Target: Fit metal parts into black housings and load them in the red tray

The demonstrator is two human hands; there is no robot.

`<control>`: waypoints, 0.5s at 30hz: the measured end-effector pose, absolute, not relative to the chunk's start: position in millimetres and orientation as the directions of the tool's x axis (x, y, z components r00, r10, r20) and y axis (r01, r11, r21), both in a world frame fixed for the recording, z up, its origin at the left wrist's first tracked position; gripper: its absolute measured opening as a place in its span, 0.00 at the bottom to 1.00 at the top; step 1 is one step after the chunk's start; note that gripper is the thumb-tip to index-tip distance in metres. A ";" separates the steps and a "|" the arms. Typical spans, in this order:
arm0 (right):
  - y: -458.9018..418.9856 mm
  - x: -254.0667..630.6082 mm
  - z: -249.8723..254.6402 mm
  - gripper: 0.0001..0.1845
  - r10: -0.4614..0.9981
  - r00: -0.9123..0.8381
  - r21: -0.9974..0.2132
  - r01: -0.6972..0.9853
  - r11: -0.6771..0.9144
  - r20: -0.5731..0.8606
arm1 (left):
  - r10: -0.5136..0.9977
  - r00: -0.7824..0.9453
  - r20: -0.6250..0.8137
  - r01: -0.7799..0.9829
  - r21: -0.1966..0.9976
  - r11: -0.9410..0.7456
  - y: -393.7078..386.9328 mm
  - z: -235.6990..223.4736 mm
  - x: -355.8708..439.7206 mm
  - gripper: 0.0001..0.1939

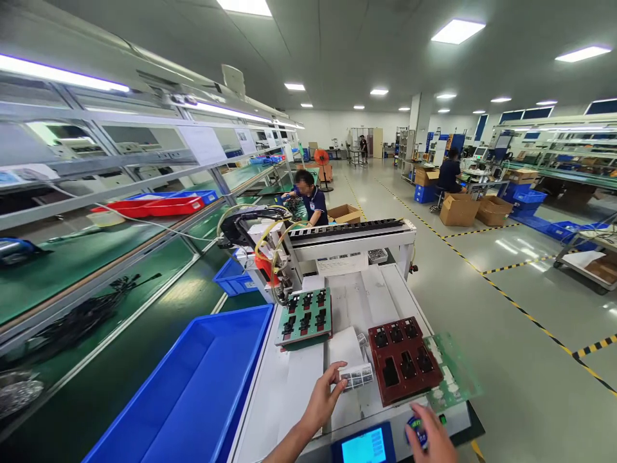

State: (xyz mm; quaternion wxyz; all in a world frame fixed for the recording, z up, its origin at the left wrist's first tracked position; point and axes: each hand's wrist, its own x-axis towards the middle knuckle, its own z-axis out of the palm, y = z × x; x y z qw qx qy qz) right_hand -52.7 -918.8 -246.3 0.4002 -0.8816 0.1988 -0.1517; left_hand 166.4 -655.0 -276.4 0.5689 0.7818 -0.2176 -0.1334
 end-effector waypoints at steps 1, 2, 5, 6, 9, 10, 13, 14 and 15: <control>-909.4 -26.0 -245.7 0.20 -0.373 0.912 -0.748 -0.128 -0.652 0.169 | -0.503 0.863 0.049 -0.193 0.952 -0.238 -653.5 -271.9 171.4 0.24; -899.6 0.3 -242.7 0.22 -0.299 0.928 -0.712 -0.057 -0.700 0.220 | -0.513 0.856 0.059 -0.198 0.955 -0.220 -651.8 -267.7 175.4 0.23; -875.8 65.2 -224.0 0.24 -0.193 0.946 -0.705 0.048 -0.708 0.259 | -0.528 0.845 0.084 -0.209 0.961 -0.182 -647.3 -256.5 182.7 0.20; -871.3 79.9 -217.1 0.20 -0.175 0.954 -0.725 0.058 -0.686 0.242 | -0.523 0.848 0.090 -0.209 0.962 -0.174 -646.5 -252.8 184.2 0.20; -866.8 104.8 -202.5 0.09 -0.133 0.969 -0.774 0.081 -0.628 0.209 | -0.485 0.864 0.134 -0.228 0.964 -0.140 -647.7 -240.8 188.2 0.19; -866.8 108.7 -199.9 0.11 -0.121 0.969 -0.791 0.101 -0.604 0.216 | -0.469 0.870 0.155 -0.237 0.964 -0.122 -649.5 -236.7 189.6 0.19; -866.2 114.4 -196.3 0.17 -0.123 0.963 -0.855 0.150 -0.496 0.240 | -0.411 0.893 0.182 -0.240 0.967 -0.092 -657.7 -226.2 194.4 0.21; -865.6 115.4 -195.9 0.19 -0.131 0.961 -0.868 0.157 -0.471 0.245 | -0.396 0.901 0.176 -0.231 0.968 -0.095 -660.7 -223.8 195.7 0.21; -864.9 116.2 -195.7 0.20 -0.139 0.959 -0.871 0.158 -0.465 0.249 | -0.382 0.909 0.167 -0.222 0.970 -0.104 -663.6 -221.9 196.7 0.22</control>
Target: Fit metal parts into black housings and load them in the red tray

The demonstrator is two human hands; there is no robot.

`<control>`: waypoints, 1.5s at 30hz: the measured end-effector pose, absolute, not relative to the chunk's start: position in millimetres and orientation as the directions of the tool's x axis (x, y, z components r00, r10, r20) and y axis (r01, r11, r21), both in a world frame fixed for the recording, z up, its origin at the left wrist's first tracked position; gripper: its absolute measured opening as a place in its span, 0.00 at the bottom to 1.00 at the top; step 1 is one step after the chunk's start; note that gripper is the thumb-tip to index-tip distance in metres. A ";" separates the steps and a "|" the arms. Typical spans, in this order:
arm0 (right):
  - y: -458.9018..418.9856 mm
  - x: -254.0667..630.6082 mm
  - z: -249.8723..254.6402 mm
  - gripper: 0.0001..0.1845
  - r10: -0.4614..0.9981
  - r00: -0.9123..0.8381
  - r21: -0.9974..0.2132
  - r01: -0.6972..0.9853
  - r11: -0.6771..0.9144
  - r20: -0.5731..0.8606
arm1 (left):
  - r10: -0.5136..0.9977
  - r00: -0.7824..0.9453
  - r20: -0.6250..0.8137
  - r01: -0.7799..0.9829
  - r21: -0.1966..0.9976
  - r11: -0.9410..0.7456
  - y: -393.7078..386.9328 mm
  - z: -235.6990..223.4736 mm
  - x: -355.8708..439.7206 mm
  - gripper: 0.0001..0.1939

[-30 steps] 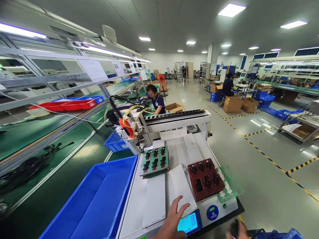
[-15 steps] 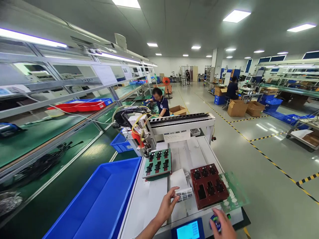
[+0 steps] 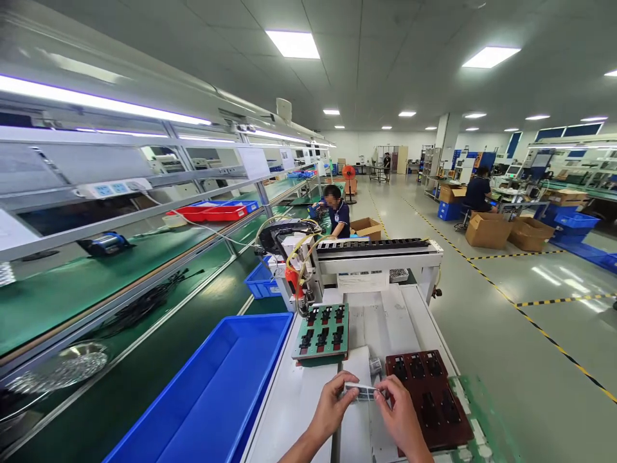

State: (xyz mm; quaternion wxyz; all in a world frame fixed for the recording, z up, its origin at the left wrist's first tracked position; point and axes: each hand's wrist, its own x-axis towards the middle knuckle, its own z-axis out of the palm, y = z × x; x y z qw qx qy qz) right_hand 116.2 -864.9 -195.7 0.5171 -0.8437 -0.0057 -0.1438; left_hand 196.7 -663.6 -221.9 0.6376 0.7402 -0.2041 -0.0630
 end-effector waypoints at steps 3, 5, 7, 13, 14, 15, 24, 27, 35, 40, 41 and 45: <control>-863.9 117.3 -197.7 0.22 -0.150 0.950 -0.837 0.160 -0.523 0.275 | -0.361 0.920 0.153 -0.208 0.971 -0.118 -670.3 -219.2 197.1 0.23; -864.6 117.3 -201.7 0.21 -0.154 0.932 -0.785 0.179 -0.593 0.329 | -0.352 0.924 0.148 -0.203 0.971 -0.127 -673.3 -218.9 196.0 0.25; -865.9 117.2 -207.0 0.20 -0.157 0.901 -0.719 0.206 -0.664 0.403 | -0.349 0.925 0.147 -0.205 0.969 -0.136 -675.6 -218.9 194.9 0.26; -869.2 115.9 -215.0 0.16 -0.177 0.847 -0.651 0.234 -0.722 0.502 | -0.363 0.916 0.170 -0.242 0.957 -0.162 -680.6 -216.7 195.9 0.26; -870.3 115.5 -214.8 0.14 -0.174 0.837 -0.640 0.246 -0.728 0.520 | -0.366 0.915 0.171 -0.246 0.955 -0.167 -681.0 -215.9 196.4 0.26; -871.9 115.1 -214.4 0.12 -0.160 0.824 -0.613 0.260 -0.746 0.543 | -0.369 0.914 0.170 -0.248 0.953 -0.174 -681.4 -215.1 196.8 0.26; -888.7 104.8 -203.1 0.14 0.205 0.788 -0.090 0.312 -0.946 0.580 | -0.418 0.904 0.095 -0.223 0.937 -0.268 -681.1 -218.0 197.7 0.23; -886.0 101.9 -203.3 0.15 0.289 0.757 -0.066 0.400 -0.914 0.586 | -0.430 0.900 0.069 -0.207 0.936 -0.283 -681.3 -221.3 198.0 0.22; -874.2 108.3 -230.7 0.16 -0.261 0.817 -0.695 0.220 -0.684 0.515 | -0.462 0.886 0.036 -0.137 0.973 -0.186 -677.1 -222.8 200.4 0.22; -880.6 109.0 -223.5 0.14 -0.242 0.815 -0.701 0.255 -0.666 0.526 | -0.456 0.890 0.015 -0.084 0.988 -0.131 -676.9 -225.9 196.5 0.22; -882.7 108.6 -221.2 0.11 -0.202 0.821 -0.670 0.265 -0.693 0.534 | -0.454 0.891 0.012 -0.073 0.990 -0.118 -677.7 -226.9 195.9 0.23; -888.7 105.0 -216.7 0.08 0.008 0.782 -0.453 0.369 -0.812 0.623 | -0.407 0.913 -0.004 -0.024 0.998 -0.062 -680.6 -231.5 196.4 0.26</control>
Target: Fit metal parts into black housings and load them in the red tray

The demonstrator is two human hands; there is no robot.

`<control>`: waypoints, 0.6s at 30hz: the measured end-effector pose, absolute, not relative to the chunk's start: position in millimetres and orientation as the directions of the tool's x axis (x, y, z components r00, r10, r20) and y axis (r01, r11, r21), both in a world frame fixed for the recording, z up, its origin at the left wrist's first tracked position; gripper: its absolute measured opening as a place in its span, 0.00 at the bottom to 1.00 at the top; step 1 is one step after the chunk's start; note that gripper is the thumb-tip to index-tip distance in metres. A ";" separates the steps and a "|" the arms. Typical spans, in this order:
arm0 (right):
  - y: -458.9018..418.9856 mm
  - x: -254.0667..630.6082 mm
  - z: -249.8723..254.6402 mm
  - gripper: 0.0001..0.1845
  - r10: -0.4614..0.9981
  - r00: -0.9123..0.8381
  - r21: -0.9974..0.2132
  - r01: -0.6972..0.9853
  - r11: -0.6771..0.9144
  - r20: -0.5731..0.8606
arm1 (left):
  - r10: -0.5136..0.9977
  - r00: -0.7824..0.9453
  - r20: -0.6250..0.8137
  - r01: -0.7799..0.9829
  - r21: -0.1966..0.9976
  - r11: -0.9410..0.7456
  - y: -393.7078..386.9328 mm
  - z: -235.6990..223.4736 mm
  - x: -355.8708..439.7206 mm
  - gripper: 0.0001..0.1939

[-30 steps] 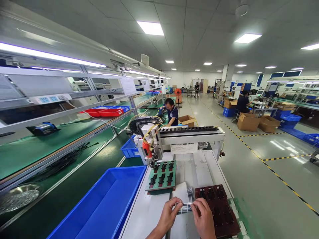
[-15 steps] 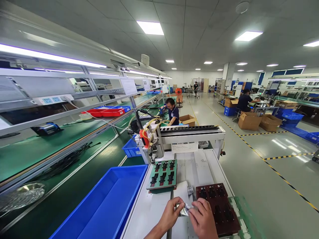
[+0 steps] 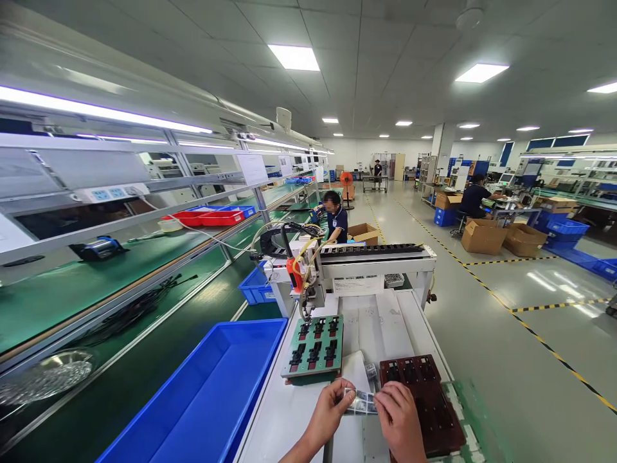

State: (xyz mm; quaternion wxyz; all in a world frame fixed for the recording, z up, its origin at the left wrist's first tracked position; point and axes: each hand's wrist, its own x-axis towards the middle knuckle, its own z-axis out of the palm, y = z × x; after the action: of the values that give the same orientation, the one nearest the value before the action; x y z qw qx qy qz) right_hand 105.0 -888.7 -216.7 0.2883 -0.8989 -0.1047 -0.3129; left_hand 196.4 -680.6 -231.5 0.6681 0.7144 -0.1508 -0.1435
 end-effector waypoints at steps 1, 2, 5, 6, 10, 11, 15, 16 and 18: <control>-888.7 104.1 -217.0 0.09 0.046 0.759 -0.407 0.397 -0.822 0.649 | -0.388 0.922 -0.007 -0.015 0.998 -0.054 -680.8 -232.3 196.8 0.27; -887.7 103.8 -217.9 0.11 0.062 0.741 -0.384 0.415 -0.825 0.669 | -0.371 0.929 -0.008 -0.011 0.999 -0.049 -680.8 -232.8 197.1 0.28; -880.2 106.8 -223.0 0.12 -0.025 0.745 -0.462 0.385 -0.799 0.666 | -0.354 0.935 0.006 -0.022 0.999 -0.042 -680.6 -231.2 195.2 0.28; -877.1 109.0 -225.1 0.15 -0.074 0.765 -0.513 0.354 -0.782 0.640 | -0.359 0.933 0.014 -0.030 0.999 -0.040 -680.8 -229.8 193.9 0.28; -869.3 117.0 -231.1 0.28 -0.131 0.818 -0.598 0.289 -0.747 0.560 | -0.380 0.924 0.034 -0.050 0.998 -0.032 -683.3 -224.9 189.3 0.27; -869.0 117.5 -231.6 0.27 -0.114 0.814 -0.585 0.305 -0.752 0.570 | -0.381 0.924 0.034 -0.050 0.998 -0.032 -684.0 -224.5 189.1 0.27; -868.1 115.4 -230.3 0.17 -0.070 0.752 -0.536 0.398 -0.744 0.656 | -0.350 0.936 0.028 -0.047 0.998 -0.045 -685.7 -226.6 191.8 0.29; -866.5 115.1 -229.8 0.16 -0.099 0.744 -0.562 0.402 -0.723 0.661 | -0.343 0.939 0.024 -0.044 0.998 -0.048 -686.0 -227.2 192.5 0.30; -860.7 116.1 -229.5 0.23 -0.186 0.760 -0.652 0.373 -0.660 0.623 | -0.349 0.937 0.016 -0.035 0.998 -0.049 -686.6 -227.6 193.0 0.31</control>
State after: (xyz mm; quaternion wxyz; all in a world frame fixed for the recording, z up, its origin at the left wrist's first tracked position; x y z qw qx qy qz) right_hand 116.1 -860.7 -229.5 0.4083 -0.8445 -0.0554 -0.3420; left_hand 193.0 -686.6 -227.6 0.6763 0.7149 -0.1344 -0.1159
